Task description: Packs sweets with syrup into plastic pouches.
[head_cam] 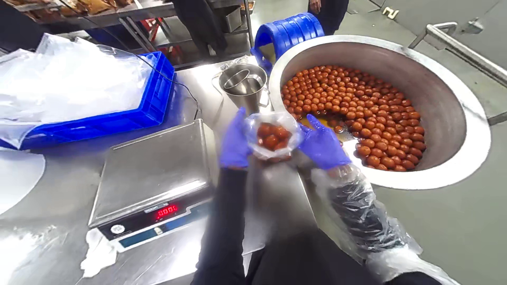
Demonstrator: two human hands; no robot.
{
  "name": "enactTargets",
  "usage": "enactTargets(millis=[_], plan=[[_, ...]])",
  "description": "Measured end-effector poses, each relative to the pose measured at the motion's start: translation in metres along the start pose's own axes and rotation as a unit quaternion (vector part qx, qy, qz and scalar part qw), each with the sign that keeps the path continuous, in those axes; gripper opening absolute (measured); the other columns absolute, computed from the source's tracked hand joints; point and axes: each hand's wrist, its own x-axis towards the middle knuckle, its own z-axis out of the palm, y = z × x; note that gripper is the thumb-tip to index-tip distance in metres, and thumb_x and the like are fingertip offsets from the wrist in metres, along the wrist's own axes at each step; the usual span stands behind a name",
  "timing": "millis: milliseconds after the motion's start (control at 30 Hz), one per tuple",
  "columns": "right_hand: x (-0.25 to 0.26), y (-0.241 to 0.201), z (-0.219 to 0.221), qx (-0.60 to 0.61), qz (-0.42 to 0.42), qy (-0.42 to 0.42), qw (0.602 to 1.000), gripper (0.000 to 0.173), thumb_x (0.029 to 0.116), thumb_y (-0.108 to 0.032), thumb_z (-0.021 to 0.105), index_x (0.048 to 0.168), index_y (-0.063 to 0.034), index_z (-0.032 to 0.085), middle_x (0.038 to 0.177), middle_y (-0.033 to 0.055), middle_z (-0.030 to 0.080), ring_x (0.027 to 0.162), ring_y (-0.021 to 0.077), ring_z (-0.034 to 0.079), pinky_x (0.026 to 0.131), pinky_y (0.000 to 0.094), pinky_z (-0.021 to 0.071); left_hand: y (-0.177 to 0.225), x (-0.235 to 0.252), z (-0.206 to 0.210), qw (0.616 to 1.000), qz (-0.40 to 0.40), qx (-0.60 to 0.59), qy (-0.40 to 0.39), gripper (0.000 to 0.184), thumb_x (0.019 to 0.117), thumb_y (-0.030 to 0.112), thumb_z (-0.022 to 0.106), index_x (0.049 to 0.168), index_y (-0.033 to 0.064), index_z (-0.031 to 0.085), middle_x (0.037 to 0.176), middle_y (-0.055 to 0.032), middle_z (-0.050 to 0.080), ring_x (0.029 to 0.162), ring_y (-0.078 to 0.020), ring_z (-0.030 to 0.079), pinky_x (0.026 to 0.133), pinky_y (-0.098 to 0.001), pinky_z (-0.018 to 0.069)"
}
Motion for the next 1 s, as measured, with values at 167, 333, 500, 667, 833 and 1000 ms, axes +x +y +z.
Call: enactTargets(millis=[167,333,500,667,833,1000], plan=[[-0.016,-0.011,0.011,0.018,-0.008,-0.030,0.999,0.039,0.1101,-0.037,0.030,0.125,-0.0109,0.055,0.105,0.0079,0.069,0.087,0.0182,0.069,0.076,0.0340,0.0592,0.007,-0.041,-0.017,0.997,-0.028,-0.063,-0.016,0.054,0.1074,0.049,0.029,0.101,0.0070,0.063,0.060,0.0000,0.054,0.044,-0.0084,0.051,0.042,-0.0232,0.0479],[-0.030,0.003,0.004,-0.007,-0.041,-0.039,0.998,0.033,0.1109,-0.025,0.029,0.126,-0.0099,0.053,0.109,0.0073,0.070,0.084,0.0144,0.070,0.070,0.0290,0.0593,-0.017,-0.075,-0.021,0.992,-0.006,-0.119,0.036,0.042,0.1084,0.040,0.034,0.101,0.0089,0.061,0.060,0.0006,0.054,0.043,-0.0065,0.050,0.039,-0.0212,0.0460],[-0.046,0.020,-0.015,-0.090,-0.067,-0.091,0.990,0.037,0.1107,-0.016,0.028,0.120,-0.0027,0.061,0.101,0.0073,0.072,0.091,0.0158,0.070,0.082,0.0328,0.0600,-0.033,-0.087,-0.018,0.991,0.023,-0.128,0.039,0.036,0.1085,0.035,0.038,0.100,0.0086,0.062,0.065,-0.0012,0.058,0.047,-0.0074,0.054,0.043,-0.0214,0.0485],[-0.053,0.010,0.004,-0.087,-0.043,-0.097,0.990,0.038,0.1110,-0.020,0.025,0.119,-0.0067,0.059,0.096,0.0057,0.071,0.085,0.0146,0.070,0.076,0.0309,0.0601,-0.030,-0.099,-0.013,0.989,0.036,-0.137,0.042,0.031,0.1076,0.030,0.042,0.094,0.0102,0.061,0.064,0.0004,0.056,0.047,-0.0060,0.053,0.043,-0.0193,0.0472],[-0.066,-0.021,0.041,-0.111,-0.064,-0.243,0.961,0.043,0.1082,-0.022,0.029,0.124,-0.0067,0.065,0.096,0.0059,0.071,0.083,0.0129,0.069,0.077,0.0279,0.0598,0.018,-0.115,-0.008,0.991,0.025,-0.130,-0.017,0.039,0.1059,0.041,0.042,0.103,0.0080,0.063,0.060,0.0031,0.050,0.041,-0.0041,0.047,0.038,-0.0170,0.0428],[-0.085,-0.035,0.120,-0.241,-0.150,-0.266,0.921,0.037,0.1111,-0.025,0.035,0.126,-0.0084,0.064,0.090,-0.0002,0.070,0.074,0.0058,0.068,0.067,0.0211,0.0600,0.098,-0.147,-0.020,0.993,0.071,-0.038,-0.083,0.036,0.1023,0.048,0.046,0.113,0.0169,0.062,0.078,0.0036,0.061,0.060,-0.0052,0.061,0.050,-0.0204,0.0521]])
